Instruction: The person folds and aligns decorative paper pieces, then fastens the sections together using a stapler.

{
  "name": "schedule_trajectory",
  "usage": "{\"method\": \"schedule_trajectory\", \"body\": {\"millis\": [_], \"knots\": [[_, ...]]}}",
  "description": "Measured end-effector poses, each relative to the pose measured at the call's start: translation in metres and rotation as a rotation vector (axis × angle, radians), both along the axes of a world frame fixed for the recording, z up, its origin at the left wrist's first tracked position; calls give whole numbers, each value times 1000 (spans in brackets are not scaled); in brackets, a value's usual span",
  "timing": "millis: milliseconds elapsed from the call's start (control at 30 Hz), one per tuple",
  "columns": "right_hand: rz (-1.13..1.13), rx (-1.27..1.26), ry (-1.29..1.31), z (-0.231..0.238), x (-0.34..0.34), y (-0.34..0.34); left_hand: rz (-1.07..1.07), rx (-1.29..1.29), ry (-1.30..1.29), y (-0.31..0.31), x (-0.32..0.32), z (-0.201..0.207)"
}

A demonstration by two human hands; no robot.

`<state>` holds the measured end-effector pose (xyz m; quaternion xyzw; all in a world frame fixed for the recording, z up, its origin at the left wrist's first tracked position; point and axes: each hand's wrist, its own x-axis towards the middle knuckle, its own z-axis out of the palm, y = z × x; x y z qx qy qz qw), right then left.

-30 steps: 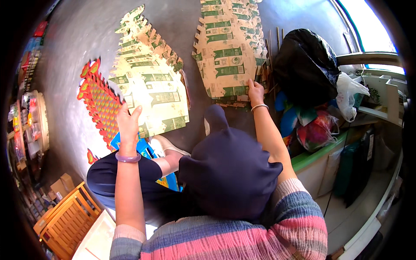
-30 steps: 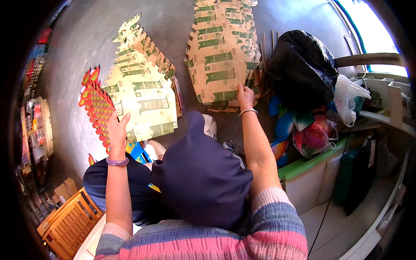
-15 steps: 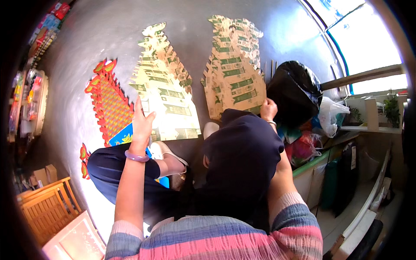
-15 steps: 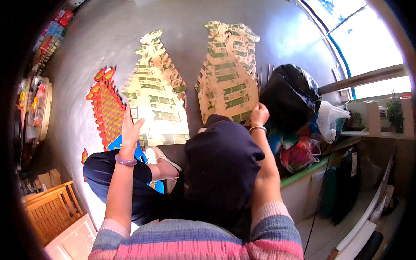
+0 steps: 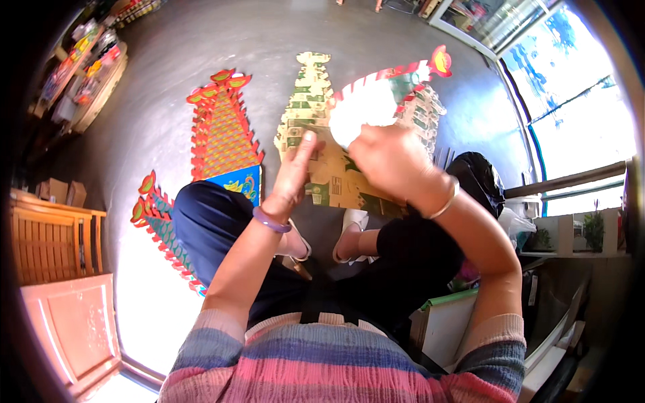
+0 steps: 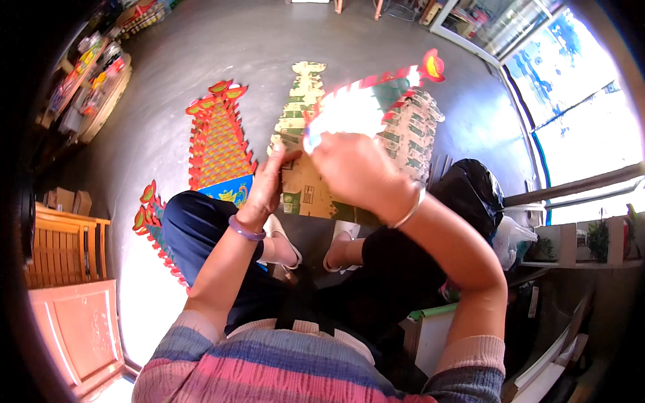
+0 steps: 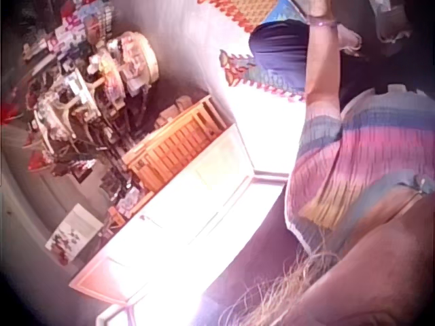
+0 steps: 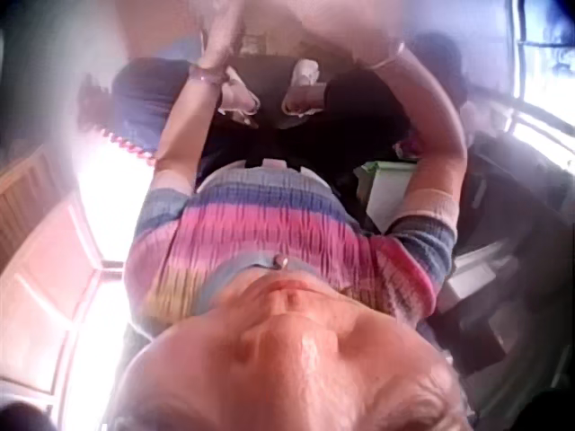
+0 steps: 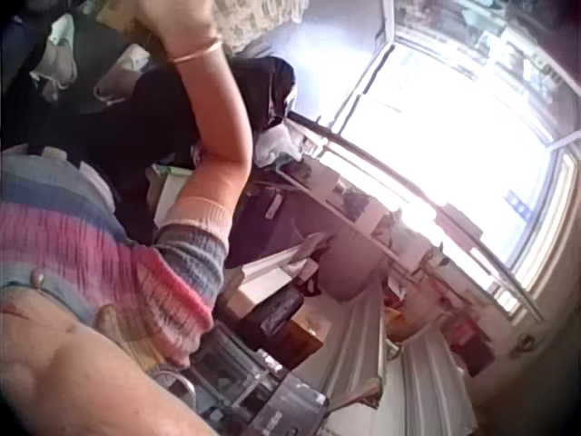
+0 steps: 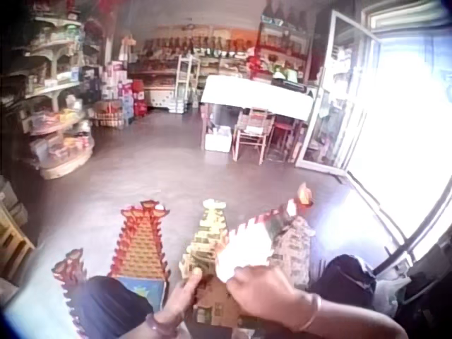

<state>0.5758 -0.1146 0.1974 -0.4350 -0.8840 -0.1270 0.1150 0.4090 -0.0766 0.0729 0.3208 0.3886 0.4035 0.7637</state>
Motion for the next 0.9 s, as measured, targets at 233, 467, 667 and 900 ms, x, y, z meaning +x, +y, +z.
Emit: {"method": "schedule_trajectory", "body": {"millis": [233,467,667,900], "knots": [[112,-449,228,-55,-48,-44,-69,98,-47,-14,-15,-50],[-680,-113,380,-90,69,-20,250,222,-226,-24,-24,-27],[-556,-994,1745,-77,73,-23,347,328,-304,-45,-20,7],[-220,-887,1157,-25,83,-34,267,-54,-654,13,-90,-25]]}}
